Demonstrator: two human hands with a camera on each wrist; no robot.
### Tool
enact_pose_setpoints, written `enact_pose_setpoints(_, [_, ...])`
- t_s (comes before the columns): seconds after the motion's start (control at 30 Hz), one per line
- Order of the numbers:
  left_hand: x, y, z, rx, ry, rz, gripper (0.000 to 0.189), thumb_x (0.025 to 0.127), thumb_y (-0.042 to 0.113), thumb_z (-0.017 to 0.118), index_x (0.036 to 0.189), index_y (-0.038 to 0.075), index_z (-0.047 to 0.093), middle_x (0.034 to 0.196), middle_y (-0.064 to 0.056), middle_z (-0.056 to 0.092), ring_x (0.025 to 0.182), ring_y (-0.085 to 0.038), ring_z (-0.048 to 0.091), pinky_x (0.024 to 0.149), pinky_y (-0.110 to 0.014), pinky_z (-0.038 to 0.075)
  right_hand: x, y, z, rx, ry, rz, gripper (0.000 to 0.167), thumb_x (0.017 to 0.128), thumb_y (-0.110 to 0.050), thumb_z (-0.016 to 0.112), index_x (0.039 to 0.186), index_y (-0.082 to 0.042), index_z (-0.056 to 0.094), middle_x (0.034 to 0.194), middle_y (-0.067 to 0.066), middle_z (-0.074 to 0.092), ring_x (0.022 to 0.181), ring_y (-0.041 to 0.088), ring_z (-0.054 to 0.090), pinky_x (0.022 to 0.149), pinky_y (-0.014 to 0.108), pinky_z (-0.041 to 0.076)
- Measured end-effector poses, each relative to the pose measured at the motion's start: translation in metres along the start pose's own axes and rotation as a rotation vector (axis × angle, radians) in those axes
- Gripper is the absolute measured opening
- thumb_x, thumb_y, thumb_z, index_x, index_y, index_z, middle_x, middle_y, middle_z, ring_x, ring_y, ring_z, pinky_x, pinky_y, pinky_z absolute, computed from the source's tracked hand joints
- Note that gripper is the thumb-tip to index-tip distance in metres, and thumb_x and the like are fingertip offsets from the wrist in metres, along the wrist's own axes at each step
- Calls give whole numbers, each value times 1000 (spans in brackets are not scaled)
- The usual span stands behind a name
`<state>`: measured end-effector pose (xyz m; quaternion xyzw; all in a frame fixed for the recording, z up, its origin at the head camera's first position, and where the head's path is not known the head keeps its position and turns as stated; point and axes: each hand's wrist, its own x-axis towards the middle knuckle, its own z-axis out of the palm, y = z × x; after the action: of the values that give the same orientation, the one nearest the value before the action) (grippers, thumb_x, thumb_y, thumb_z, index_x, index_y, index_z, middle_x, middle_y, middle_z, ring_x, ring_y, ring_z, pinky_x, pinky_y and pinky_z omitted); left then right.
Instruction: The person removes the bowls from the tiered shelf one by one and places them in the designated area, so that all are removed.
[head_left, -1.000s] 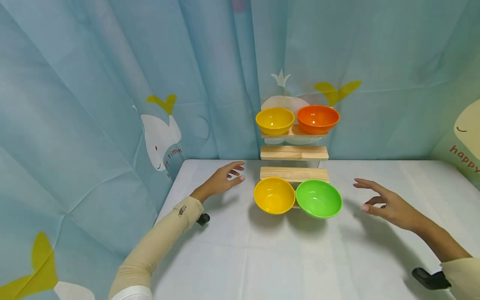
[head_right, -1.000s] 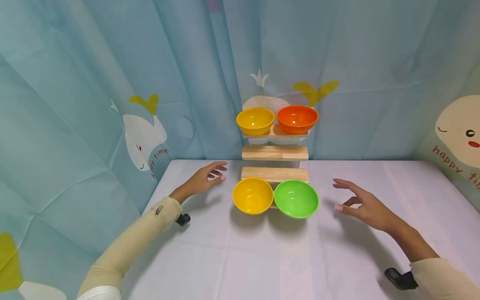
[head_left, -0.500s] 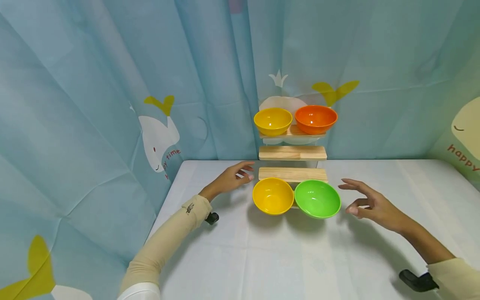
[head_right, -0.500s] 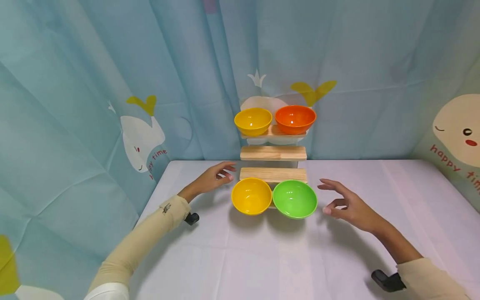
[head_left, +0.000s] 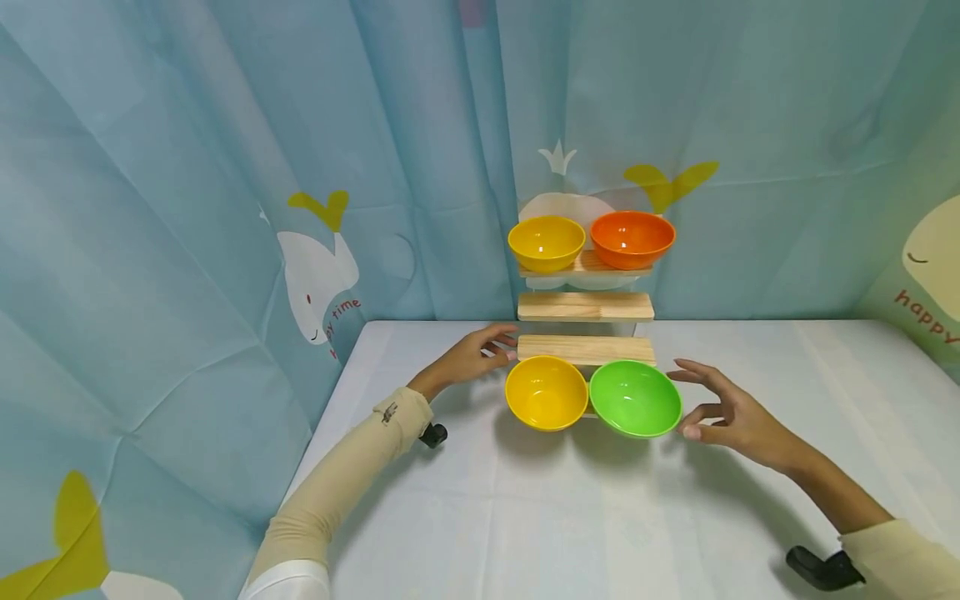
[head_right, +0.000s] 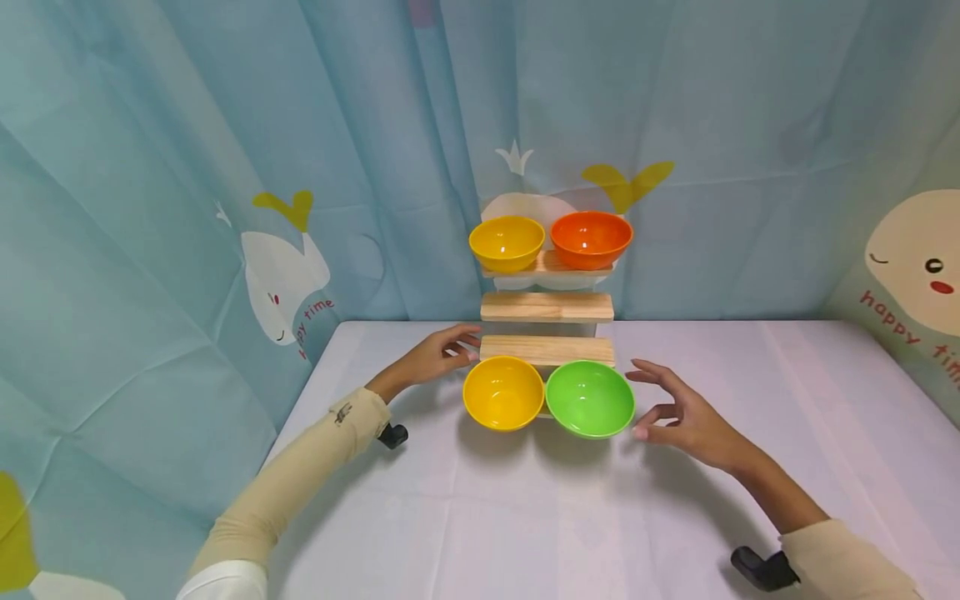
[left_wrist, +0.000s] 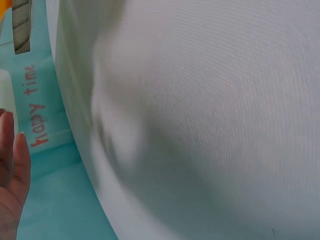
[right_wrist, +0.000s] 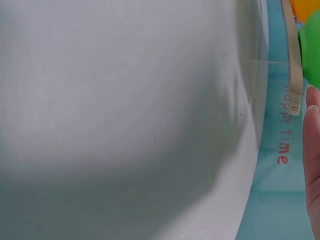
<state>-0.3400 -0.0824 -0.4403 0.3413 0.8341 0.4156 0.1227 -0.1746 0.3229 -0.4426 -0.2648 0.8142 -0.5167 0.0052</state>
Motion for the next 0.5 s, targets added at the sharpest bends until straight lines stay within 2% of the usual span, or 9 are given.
enact_pose_setpoints(0.37, [6, 3, 5, 16, -17, -3, 54, 103, 27, 60, 151, 7, 45, 136, -14, 60, 120, -26, 61, 100, -36, 52, 0, 1, 7, 42, 12, -9, 97, 82, 15, 69, 160, -9, 18, 147, -16, 38, 81, 25, 73, 70, 29, 59])
enact_pose_setpoints(0.5, [6, 4, 5, 13, -10, -12, 53, 102, 27, 61, 149, 9, 48, 133, -12, 62, 116, -24, 62, 97, -34, 53, 1, -1, 9, 70, 11, -13, 98, 81, 16, 69, 160, -8, 17, 148, -12, 37, 81, 25, 72, 70, 29, 59])
